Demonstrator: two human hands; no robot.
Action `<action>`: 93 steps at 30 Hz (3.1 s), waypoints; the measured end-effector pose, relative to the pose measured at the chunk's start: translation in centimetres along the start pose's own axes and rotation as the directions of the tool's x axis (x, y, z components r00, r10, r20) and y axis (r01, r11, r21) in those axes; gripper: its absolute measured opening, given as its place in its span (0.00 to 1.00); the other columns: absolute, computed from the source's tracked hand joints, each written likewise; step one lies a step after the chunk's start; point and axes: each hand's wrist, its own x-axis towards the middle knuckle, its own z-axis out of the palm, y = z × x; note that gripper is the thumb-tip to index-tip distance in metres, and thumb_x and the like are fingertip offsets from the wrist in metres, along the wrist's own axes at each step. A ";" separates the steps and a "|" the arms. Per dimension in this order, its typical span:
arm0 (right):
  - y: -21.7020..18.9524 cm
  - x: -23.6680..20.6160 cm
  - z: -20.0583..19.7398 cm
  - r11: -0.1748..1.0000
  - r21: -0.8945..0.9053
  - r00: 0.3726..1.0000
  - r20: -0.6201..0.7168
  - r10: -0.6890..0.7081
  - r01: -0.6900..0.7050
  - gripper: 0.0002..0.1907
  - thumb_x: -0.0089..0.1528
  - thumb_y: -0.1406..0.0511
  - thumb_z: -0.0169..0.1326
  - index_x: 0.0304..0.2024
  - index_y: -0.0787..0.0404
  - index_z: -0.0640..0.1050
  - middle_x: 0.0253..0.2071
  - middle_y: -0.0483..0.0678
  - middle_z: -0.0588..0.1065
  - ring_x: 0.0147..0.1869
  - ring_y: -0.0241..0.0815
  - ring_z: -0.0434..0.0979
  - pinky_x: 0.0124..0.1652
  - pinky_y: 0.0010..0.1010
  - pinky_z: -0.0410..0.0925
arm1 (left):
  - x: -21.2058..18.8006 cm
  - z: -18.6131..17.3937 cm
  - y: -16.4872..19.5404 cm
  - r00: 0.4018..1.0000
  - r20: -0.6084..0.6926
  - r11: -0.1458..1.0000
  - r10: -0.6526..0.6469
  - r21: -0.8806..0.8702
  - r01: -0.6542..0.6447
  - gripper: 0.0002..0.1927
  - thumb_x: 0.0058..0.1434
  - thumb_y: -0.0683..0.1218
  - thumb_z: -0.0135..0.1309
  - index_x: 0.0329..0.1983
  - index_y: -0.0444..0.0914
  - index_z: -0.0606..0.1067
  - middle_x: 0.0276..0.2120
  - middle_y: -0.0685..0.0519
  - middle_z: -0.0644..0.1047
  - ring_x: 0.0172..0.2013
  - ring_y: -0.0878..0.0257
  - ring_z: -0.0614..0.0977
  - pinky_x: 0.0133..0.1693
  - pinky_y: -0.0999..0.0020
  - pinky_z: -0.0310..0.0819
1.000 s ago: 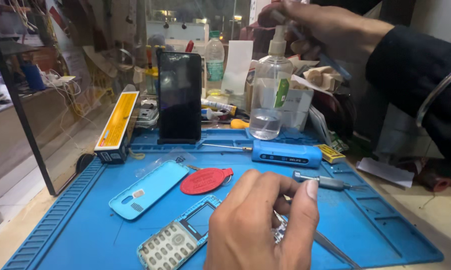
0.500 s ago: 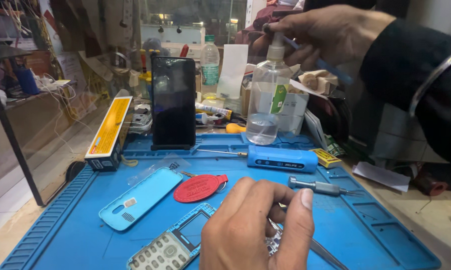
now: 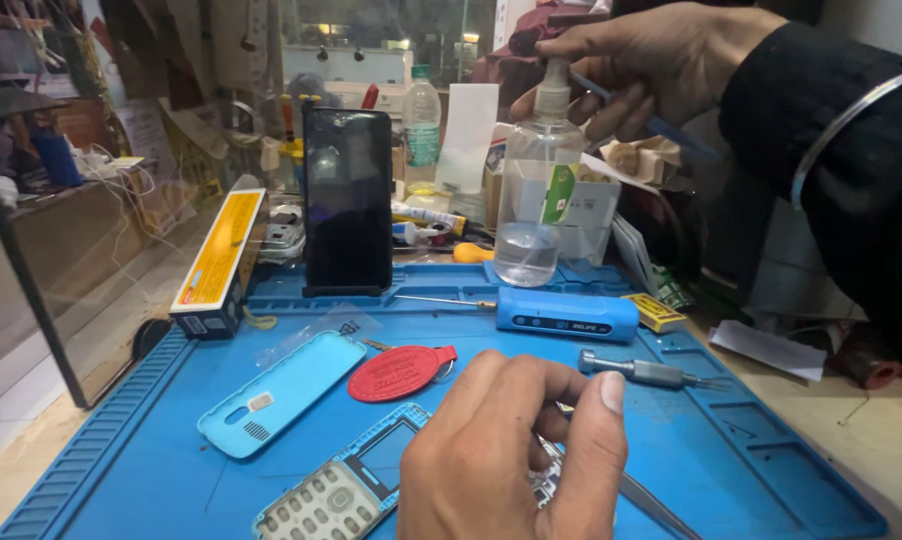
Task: The person repairs a keypad feature phone at a workbench. They hold the opened phone, use tweezers to work on the internal board and small components, handle the battery and screws, reattach the casing and keypad, then press the phone's buttons to test it.
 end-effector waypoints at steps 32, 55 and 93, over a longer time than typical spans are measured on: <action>0.4 -7.0 3.5 0.953 -0.302 0.959 -0.257 -0.117 0.035 0.19 0.69 0.54 0.46 0.42 0.58 0.82 0.33 0.53 0.76 0.27 0.38 0.70 0.24 0.31 0.62 | -0.4 -0.1 0.5 0.996 -0.024 0.996 0.088 0.012 -0.088 0.12 0.64 0.52 0.60 0.30 0.40 0.78 0.23 0.56 0.77 0.23 0.70 0.81 0.24 0.74 0.74; 1.3 -21.2 13.2 0.623 -0.516 0.806 -0.438 0.399 -0.589 0.27 0.68 0.52 0.45 0.33 0.68 0.83 0.25 0.57 0.74 0.32 0.48 0.74 0.36 0.38 0.69 | -1.4 0.1 0.9 0.992 -0.066 0.994 0.108 0.002 -0.108 0.08 0.62 0.42 0.57 0.44 0.38 0.79 0.26 0.56 0.79 0.15 0.72 0.76 0.18 0.74 0.69; 6.1 -25.2 16.8 0.954 -0.197 0.868 -0.403 -0.289 0.226 0.05 0.66 0.69 0.58 0.39 0.66 0.76 0.38 0.46 0.74 0.42 0.31 0.75 0.42 0.23 0.69 | -1.4 -0.5 1.2 0.936 0.059 0.938 0.348 -0.015 -0.348 0.09 0.60 0.43 0.61 0.43 0.36 0.81 0.31 0.52 0.79 0.30 0.65 0.82 0.31 0.71 0.75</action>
